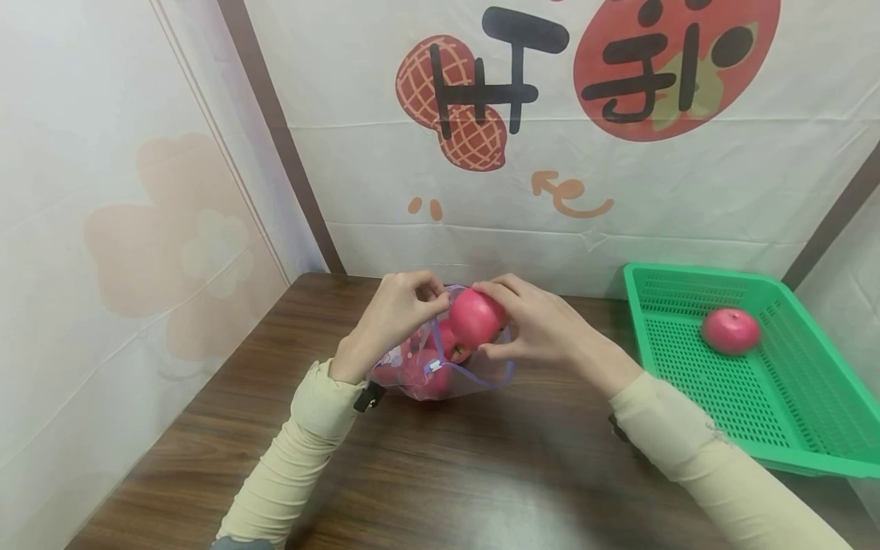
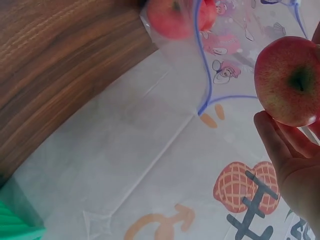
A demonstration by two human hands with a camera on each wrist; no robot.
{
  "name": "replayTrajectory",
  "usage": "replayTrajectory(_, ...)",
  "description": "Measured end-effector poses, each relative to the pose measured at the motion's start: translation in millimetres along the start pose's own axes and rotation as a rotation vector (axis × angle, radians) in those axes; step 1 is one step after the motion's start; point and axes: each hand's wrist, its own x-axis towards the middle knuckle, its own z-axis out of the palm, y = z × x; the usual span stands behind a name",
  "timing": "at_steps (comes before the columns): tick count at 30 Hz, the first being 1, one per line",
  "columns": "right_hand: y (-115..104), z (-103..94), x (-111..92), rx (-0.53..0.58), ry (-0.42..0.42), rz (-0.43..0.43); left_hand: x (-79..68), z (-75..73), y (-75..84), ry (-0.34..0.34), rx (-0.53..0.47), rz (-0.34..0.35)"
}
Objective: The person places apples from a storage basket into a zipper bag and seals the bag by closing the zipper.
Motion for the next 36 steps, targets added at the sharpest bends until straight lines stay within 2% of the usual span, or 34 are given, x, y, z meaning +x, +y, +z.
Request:
replayTrajectory(10, 1.0, 17.5, 2.6, -0.018, -0.021, -0.028, -0.1, -1.1, -0.4, 0.005, 0.02, 0.001)
replayTrajectory(16, 0.5, 20.4, 4.0, -0.031, 0.026, -0.012, 1.3, -1.9, -0.5, 0.038, 0.049, 0.013)
replayTrajectory(25, 15.8, 0.1, -6.0, -0.074, 0.033, 0.004, 2.2, 0.6, -4.6, 0.046, 0.045, -0.003)
replayTrajectory(30, 28.9, -18.0, -19.2, -0.124, 0.04, 0.082, 3.0, 2.8, -3.9, 0.034, 0.036, -0.001)
replayTrajectory(36, 40.0, -38.2, -29.6, -0.159, -0.002, 0.225, 2.9, 4.5, -4.5, 0.026, 0.029, 0.007)
